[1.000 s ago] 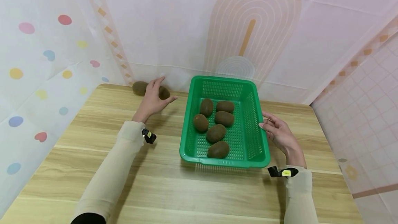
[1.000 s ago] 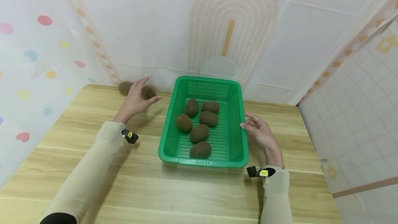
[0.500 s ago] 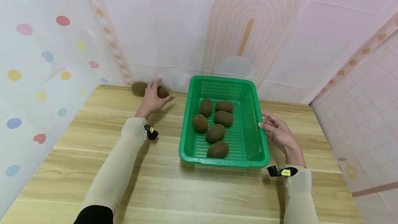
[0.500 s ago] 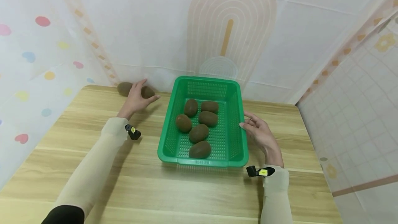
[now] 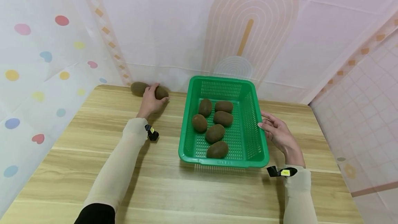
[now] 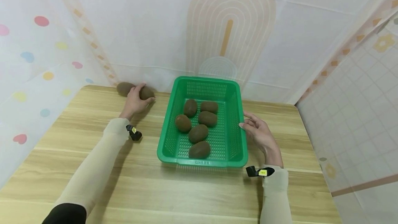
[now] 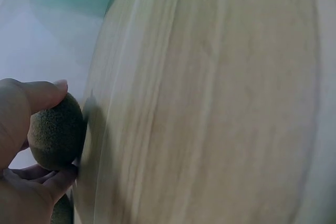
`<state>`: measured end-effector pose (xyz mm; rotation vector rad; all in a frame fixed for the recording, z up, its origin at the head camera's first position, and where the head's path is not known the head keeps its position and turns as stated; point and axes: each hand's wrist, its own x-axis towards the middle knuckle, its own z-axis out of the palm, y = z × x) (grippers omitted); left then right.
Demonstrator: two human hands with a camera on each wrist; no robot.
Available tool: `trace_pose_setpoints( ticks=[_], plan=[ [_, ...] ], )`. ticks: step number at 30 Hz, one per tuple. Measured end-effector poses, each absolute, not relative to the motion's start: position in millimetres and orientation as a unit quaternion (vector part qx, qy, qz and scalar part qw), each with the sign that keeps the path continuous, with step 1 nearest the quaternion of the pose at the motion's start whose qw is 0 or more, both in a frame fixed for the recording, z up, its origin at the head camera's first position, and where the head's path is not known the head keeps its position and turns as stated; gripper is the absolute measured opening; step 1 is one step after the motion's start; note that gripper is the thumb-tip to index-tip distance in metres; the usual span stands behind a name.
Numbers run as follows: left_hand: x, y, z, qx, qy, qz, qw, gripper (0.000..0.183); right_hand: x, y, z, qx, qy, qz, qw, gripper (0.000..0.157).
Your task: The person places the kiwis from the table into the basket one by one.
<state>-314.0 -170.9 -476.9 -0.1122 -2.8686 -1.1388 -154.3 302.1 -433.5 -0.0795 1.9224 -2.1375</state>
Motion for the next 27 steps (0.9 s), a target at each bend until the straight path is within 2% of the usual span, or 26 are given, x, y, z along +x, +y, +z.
trace_pose_setpoints(
  ticks=[16,27],
  plan=[
    [-308.6,-179.9,-477.5,-0.036,-0.918,-0.391,0.053,0.075,-153.9,301.2,-432.0,-0.022,0.665,-0.735,0.13,0.064],
    [-302.5,-178.1,-472.1,-0.043,-0.907,-0.416,0.049,0.075,-153.3,301.7,-431.5,-0.018,0.663,-0.737,0.131,0.064]
  ],
)
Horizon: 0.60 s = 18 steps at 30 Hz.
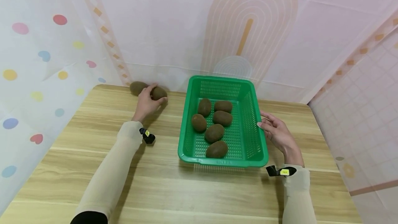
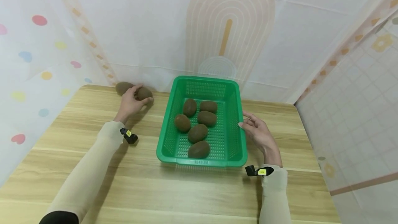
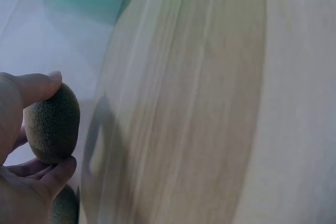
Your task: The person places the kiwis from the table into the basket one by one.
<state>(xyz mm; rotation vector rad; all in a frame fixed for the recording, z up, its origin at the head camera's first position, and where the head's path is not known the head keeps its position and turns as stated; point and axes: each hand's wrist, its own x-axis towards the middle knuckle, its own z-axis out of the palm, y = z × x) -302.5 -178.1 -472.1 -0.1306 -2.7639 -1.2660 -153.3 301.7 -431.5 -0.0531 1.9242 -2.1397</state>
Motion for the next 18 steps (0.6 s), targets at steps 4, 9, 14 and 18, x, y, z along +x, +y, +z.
trace_pose_setpoints(
  ticks=[4,9,14,18],
  plan=[
    [-299.1,-173.9,-467.6,-0.049,-0.896,-0.439,0.054,0.075,-153.0,301.1,-431.1,-0.021,0.662,-0.738,0.132,0.064],
    [-295.8,-168.3,-463.3,-0.065,-0.882,-0.462,0.068,0.074,-153.4,300.1,-430.6,-0.019,0.659,-0.739,0.136,0.065],
    [-292.8,-163.8,-459.2,-0.078,-0.875,-0.473,0.071,0.075,-154.0,300.3,-430.1,-0.019,0.657,-0.741,0.135,0.064],
    [-288.7,-159.0,-453.5,-0.09,-0.867,-0.484,0.074,0.074,-153.9,300.8,-430.2,-0.019,0.656,-0.742,0.134,0.065]
  ],
)
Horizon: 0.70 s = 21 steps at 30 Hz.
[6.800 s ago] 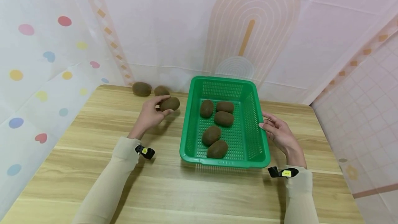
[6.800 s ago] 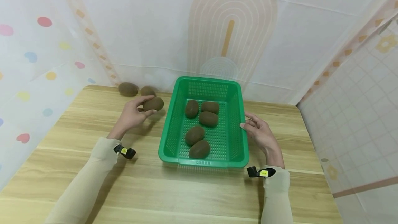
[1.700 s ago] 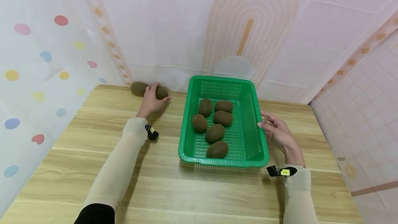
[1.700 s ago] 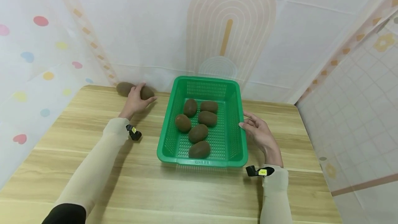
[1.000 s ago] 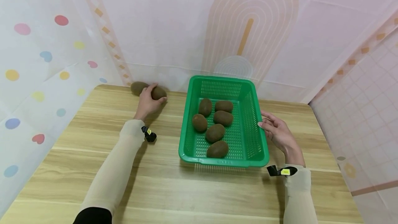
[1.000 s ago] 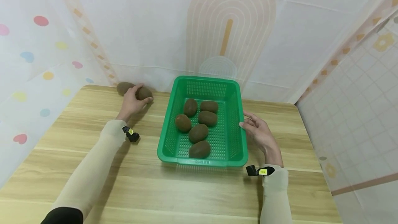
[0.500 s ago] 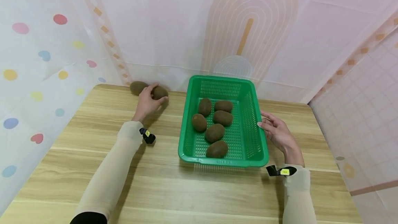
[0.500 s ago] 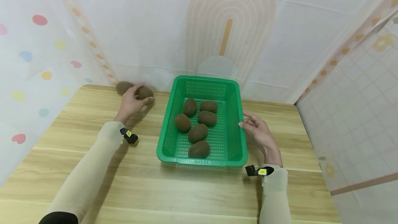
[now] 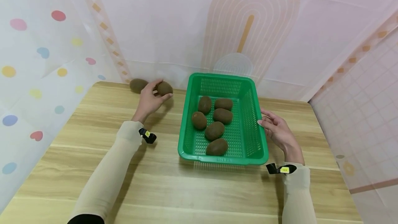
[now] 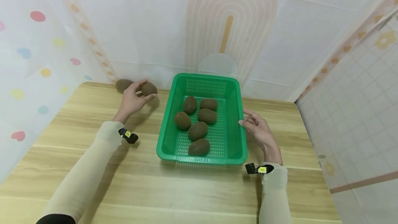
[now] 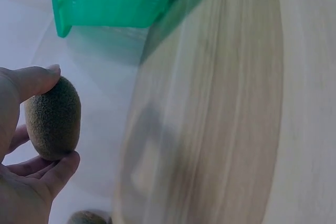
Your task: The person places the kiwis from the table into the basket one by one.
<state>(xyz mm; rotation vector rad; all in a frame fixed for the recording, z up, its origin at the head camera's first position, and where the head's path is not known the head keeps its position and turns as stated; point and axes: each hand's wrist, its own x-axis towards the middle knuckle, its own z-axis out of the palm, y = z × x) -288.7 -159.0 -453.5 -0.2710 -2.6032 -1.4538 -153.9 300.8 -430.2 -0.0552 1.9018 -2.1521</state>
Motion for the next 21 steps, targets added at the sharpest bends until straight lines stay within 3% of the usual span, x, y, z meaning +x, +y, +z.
trace_pose_setpoints(
  ticks=[21],
  plan=[
    [-260.4,-137.6,-416.5,-0.135,-0.858,-0.488,0.085,0.071,-155.2,302.3,-432.7,-0.025,0.649,-0.748,0.138,0.063]
  ],
)
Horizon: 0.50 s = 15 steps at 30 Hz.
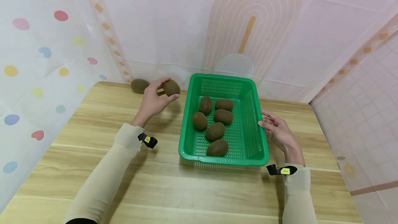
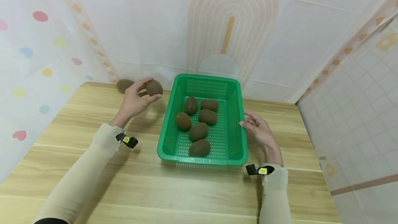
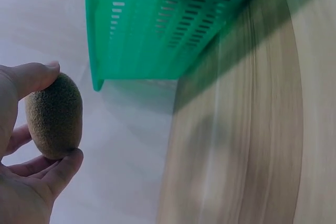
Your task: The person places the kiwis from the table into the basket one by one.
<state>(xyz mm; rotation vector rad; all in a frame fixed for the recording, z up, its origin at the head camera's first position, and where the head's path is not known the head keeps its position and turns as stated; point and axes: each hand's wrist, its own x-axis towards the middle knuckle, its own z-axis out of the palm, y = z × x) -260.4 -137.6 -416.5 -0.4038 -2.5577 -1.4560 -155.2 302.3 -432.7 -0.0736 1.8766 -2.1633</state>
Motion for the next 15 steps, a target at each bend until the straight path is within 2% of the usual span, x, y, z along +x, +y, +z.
trace_pose_setpoints(
  ticks=[15],
  plan=[
    [-237.6,-119.3,-401.8,-0.201,-0.842,-0.487,0.114,0.068,-154.8,301.9,-431.7,-0.027,0.65,-0.747,0.14,0.064]
  ],
)
